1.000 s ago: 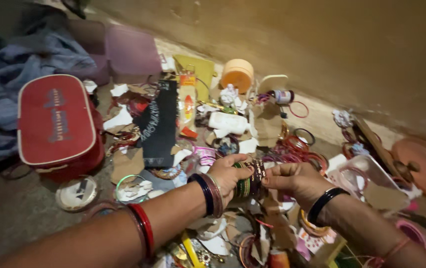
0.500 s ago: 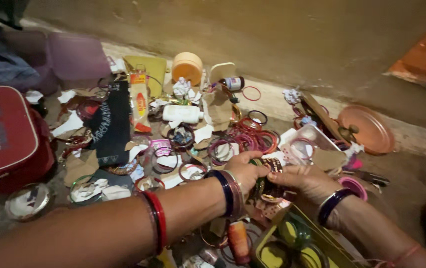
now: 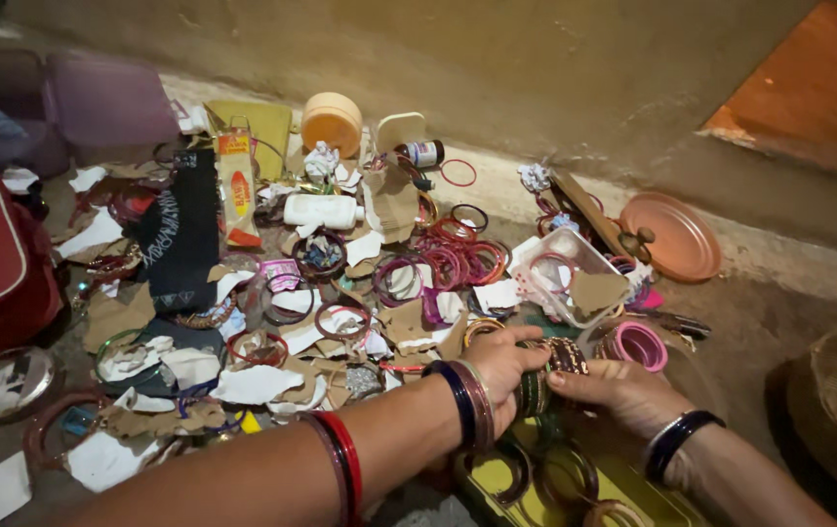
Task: The person sorts through a large pile of bangles and miscellaneous items on the floor, picking up bangles, separating them, and placing them into a red container. The person handles bangles of various colors and materials, occasionally moving other items aside.
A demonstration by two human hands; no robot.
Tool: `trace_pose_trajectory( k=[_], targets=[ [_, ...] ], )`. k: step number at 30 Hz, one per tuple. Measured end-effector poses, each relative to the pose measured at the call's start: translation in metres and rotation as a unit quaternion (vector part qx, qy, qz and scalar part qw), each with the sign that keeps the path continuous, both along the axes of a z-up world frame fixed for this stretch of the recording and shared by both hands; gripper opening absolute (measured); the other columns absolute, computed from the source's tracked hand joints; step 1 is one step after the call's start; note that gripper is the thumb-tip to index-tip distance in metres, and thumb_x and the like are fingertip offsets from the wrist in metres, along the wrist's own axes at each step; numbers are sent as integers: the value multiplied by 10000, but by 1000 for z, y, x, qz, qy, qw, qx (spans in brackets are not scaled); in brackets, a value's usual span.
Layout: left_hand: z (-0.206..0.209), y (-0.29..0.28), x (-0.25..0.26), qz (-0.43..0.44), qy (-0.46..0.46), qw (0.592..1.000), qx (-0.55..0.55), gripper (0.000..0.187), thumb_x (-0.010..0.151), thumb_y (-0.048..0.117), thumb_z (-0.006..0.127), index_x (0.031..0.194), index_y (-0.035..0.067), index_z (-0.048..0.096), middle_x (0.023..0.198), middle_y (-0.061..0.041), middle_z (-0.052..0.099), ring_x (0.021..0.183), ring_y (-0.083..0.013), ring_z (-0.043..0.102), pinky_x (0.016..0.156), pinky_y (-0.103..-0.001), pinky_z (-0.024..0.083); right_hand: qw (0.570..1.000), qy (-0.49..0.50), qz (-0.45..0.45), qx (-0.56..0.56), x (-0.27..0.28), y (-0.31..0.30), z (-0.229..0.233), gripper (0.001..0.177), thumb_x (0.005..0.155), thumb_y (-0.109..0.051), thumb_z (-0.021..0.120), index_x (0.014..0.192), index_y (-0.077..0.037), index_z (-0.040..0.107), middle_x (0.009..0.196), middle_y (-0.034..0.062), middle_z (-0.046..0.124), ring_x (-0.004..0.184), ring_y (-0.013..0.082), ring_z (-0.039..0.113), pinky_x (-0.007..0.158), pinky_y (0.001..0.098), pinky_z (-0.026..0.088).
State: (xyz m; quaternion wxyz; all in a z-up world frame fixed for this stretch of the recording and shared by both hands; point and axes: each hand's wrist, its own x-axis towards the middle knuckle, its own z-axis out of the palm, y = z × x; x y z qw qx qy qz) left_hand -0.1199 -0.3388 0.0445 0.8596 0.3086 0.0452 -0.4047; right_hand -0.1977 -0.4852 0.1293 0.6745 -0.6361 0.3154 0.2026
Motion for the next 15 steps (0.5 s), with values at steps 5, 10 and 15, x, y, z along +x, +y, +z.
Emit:
trace_pose_trajectory(
  k=[5,10,15],
  targets=[
    [13,7,-10,-14,14,1000,10,420,916,9,634,1333,33,594,1121,-150,715,903,-214,711,782,-349,600,998,-37,10,58,-11,-3,-1,226,846,-170,742,1005,-11,754,907,92,785,802,191,700,762,368,549],
    [8,2,-12,-14,0,1000,5,415,914,-4,652,1326,28,609,1100,-148,719,894,-217,704,774,-352,598,997,-26,17,67,-17,9,17,269,830,-176,727,1037,-5,740,939,115,783,824,219,722,779,397,573],
    [4,-3,-13,-2,-4,1000,7,407,905,-13,652,1310,3,622,1107,-164,719,915,-231,707,787,-352,603,999,-19,-1,43,-22,12,23,267,810,-174,718,1010,0,752,921,126,794,818,235,735,771,398,576]
  ],
)
